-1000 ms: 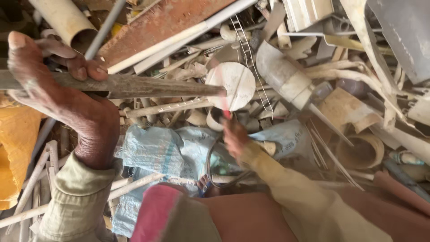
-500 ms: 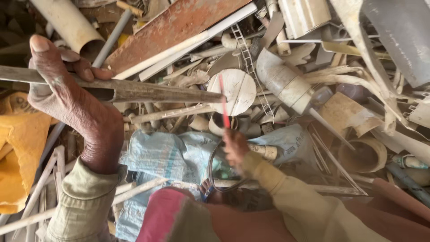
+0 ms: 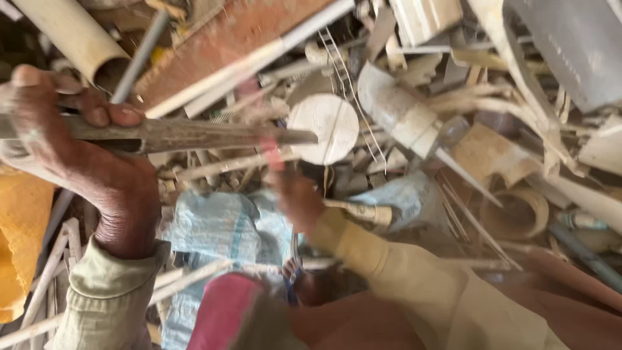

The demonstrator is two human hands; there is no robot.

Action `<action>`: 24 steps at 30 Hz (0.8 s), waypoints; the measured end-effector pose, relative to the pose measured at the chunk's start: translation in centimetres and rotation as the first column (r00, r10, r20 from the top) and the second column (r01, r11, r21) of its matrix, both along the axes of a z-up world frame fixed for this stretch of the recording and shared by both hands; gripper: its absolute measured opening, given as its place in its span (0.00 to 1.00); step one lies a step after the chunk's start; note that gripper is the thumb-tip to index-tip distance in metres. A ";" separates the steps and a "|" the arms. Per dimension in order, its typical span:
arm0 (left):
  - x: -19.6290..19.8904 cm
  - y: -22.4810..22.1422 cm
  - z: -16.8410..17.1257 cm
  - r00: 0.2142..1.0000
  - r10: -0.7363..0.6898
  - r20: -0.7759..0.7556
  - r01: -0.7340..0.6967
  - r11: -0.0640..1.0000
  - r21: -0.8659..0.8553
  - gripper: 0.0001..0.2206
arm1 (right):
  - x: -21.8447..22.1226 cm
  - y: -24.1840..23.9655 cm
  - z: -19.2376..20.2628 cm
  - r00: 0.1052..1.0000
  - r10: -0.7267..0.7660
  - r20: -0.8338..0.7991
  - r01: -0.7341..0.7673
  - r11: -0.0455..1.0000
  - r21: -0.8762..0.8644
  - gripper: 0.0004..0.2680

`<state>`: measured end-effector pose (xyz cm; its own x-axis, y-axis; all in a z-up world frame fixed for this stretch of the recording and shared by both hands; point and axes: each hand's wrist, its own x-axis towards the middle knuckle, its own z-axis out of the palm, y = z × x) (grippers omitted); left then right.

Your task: The person uses a manual saw blade to cut through various plastic and metal pipes in a large pile of scrap material.

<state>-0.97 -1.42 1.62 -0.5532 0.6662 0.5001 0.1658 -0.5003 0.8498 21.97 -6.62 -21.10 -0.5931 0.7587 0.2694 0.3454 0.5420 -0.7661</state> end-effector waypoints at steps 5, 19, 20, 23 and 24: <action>0.5 -2.2 -0.6 0.997 0.028 0.068 -0.018 0.991 -0.133 0.14 | -1.4 1.4 3.8 0.975 -0.036 -0.218 -0.013 0.975 -0.222 0.07; 4.0 3.0 0.9 0.677 0.062 -0.733 0.253 0.916 0.311 0.13 | 4.8 -0.2 1.7 0.829 -0.553 -0.082 -0.118 -0.030 -0.993 0.16; 4.2 2.9 1.3 0.691 0.047 -0.721 0.245 0.924 0.295 0.12 | 6.4 0.1 1.4 0.890 -0.455 0.023 0.035 0.019 -0.999 0.18; 4.6 4.8 2.9 0.728 -0.045 -0.684 0.339 0.891 0.303 0.12 | 5.7 1.0 2.8 0.908 -0.419 -0.024 0.062 0.191 -0.980 0.17; 5.1 3.9 2.5 0.750 -0.096 -0.655 0.353 0.895 0.273 0.12 | 5.9 -0.9 4.2 0.901 -0.429 -0.069 0.019 0.198 -0.980 0.14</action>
